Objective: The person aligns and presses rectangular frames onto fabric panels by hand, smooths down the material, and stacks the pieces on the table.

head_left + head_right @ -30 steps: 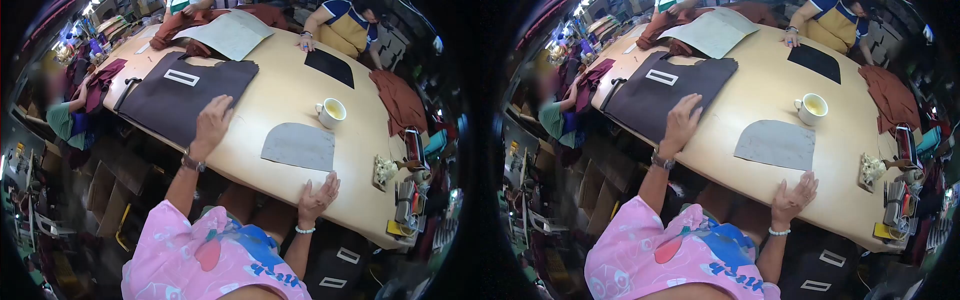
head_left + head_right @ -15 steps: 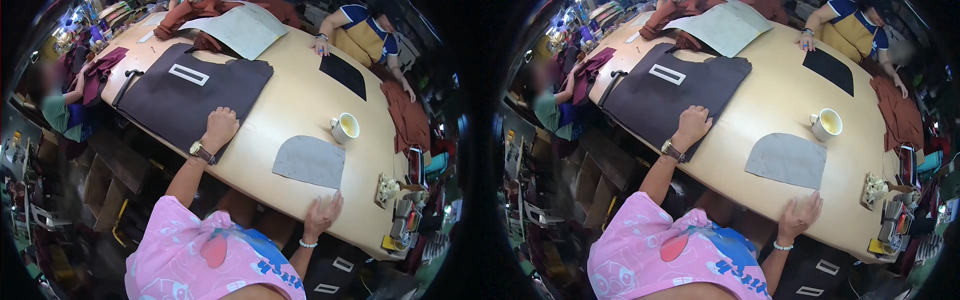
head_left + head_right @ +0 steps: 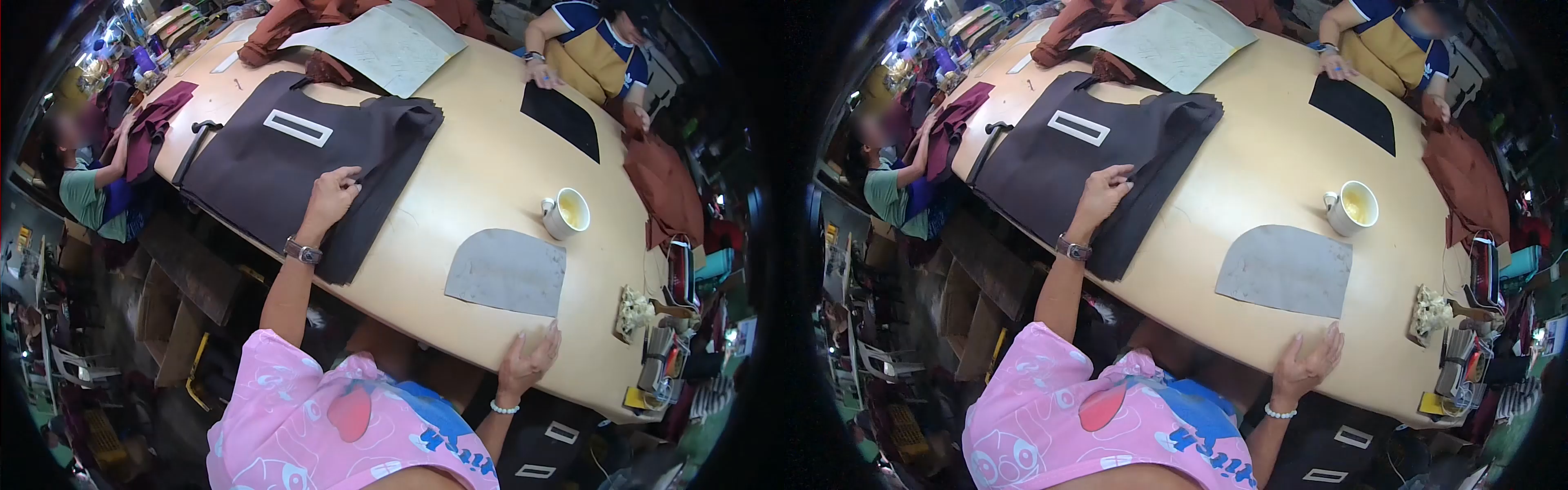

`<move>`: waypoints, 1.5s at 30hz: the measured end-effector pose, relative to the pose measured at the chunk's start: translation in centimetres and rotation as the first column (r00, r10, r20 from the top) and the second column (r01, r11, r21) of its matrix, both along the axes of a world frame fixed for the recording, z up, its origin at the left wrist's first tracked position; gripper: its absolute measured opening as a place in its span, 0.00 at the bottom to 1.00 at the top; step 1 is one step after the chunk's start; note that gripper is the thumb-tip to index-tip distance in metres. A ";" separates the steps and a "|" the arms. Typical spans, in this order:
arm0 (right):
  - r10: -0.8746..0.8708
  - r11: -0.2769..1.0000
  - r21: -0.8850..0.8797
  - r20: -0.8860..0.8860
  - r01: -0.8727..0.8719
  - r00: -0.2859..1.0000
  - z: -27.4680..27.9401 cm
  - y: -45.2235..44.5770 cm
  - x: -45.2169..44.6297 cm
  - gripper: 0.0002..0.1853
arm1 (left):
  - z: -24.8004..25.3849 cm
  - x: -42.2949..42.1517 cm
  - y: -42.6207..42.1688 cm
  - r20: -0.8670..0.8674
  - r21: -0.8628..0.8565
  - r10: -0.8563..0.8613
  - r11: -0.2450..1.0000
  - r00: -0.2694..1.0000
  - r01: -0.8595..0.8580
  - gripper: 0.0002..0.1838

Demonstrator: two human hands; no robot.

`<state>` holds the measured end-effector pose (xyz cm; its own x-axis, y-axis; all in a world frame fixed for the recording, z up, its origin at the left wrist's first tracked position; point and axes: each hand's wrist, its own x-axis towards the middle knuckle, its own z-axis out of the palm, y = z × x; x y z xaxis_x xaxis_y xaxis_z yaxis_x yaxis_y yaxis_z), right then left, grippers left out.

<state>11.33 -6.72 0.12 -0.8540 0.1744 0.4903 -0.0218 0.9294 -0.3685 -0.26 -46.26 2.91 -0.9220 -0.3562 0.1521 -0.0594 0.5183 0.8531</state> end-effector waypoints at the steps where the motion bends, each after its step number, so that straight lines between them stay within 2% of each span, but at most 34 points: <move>1: 0.002 1.000 0.001 -0.002 -0.002 1.000 0.0 0.0 0.0 0.29 | -0.4 -0.1 -0.3 0.000 0.094 -0.019 0.995 1.000 0.019 0.19; 4: 0.004 1.000 0.004 0.000 -0.004 1.000 0.0 0.0 0.0 0.29 | -0.9 -0.2 -0.4 -0.025 0.330 -0.009 0.944 1.000 0.017 0.18; 7: -0.003 1.000 0.005 0.005 0.003 1.000 0.1 -0.2 -0.1 0.29 | -1.8 -0.7 -0.9 -0.030 0.350 0.043 0.936 0.999 -0.029 0.17; 10: -0.013 1.000 0.012 0.008 0.013 1.000 0.1 -0.1 -0.1 0.28 | -1.6 -0.9 -0.9 -0.045 0.478 0.009 0.878 0.999 0.013 0.14; 19: -0.030 1.000 -0.002 0.022 0.030 0.999 0.2 -0.3 -0.1 0.28 | -1.0 -0.7 -1.4 -0.014 0.593 -0.025 0.805 1.000 0.029 0.09; 22: -0.019 1.000 -0.002 0.021 0.019 1.000 0.2 -0.2 -0.2 0.28 | 0.6 -1.9 -2.5 -0.100 0.378 -0.050 0.922 0.994 0.084 0.08; 23: -0.015 1.000 -0.008 0.019 0.016 1.000 0.2 -0.2 -0.1 0.28 | 2.0 -2.1 -2.3 -0.183 0.383 -0.026 0.919 0.983 0.096 0.08; 25: -0.013 1.000 -0.017 0.022 0.014 1.000 0.3 -0.3 0.0 0.29 | 5.7 -2.3 -2.1 -0.284 0.371 -0.118 0.901 0.951 0.223 0.09; 28: 0.006 0.998 -0.064 0.010 -0.005 1.000 0.7 -0.6 0.0 0.30 | 9.8 -1.3 1.4 -0.306 0.509 -0.236 0.778 0.922 0.368 0.09; 29: 0.024 0.994 -0.103 -0.012 -0.025 1.000 0.9 -0.7 -0.2 0.30 | 9.9 -1.1 2.2 -0.278 0.340 -0.330 0.845 0.902 0.413 0.08; 30: 0.040 0.989 -0.142 -0.034 -0.045 0.999 1.2 -0.9 -0.4 0.31 | 8.9 -0.9 3.5 -0.253 0.302 -0.370 0.847 0.894 0.436 0.08; 33: 0.244 0.886 -0.379 -0.110 -0.267 0.964 3.7 -4.3 -1.6 0.31 | 4.7 0.5 8.2 -0.297 0.225 -0.434 0.834 0.851 0.504 0.08; 34: 0.319 0.812 -0.502 -0.047 -0.298 0.947 4.7 -5.5 -2.2 0.33 | 3.5 1.3 9.6 -0.313 0.188 -0.423 0.850 0.850 0.492 0.09; 35: 0.395 0.723 -0.618 0.004 -0.309 0.918 5.6 -6.8 -3.0 0.34 | 2.4 2.1 10.9 -0.262 0.242 -0.439 0.832 0.860 0.498 0.09; 37: 0.426 0.648 -0.699 0.005 -0.301 0.905 6.2 -9.2 -5.3 0.42 | 1.8 4.1 13.3 -0.183 0.265 -0.492 0.809 0.851 0.525 0.07; 39: 0.460 0.523 -0.822 0.050 -0.225 0.886 5.8 -10.3 -7.3 0.42 | 0.2 5.8 15.1 -0.190 0.049 -0.532 0.834 0.825 0.550 0.07; 41: 0.440 0.683 -0.689 0.124 -0.242 0.890 5.0 -10.0 -8.4 0.40 | -0.4 7.6 16.8 -0.131 -0.026 -0.566 0.823 0.814 0.568 0.07; 42: 0.418 0.755 -0.611 0.166 -0.240 0.893 4.5 -9.5 -8.4 0.39 | -0.7 8.3 17.5 -0.087 -0.009 -0.589 0.807 0.803 0.591 0.07; 45: 0.333 0.804 -0.552 0.112 -0.220 0.936 3.4 -7.9 -7.7 0.37 | -1.1 10.1 19.6 -0.036 -0.091 -0.652 0.757 0.757 0.647 0.08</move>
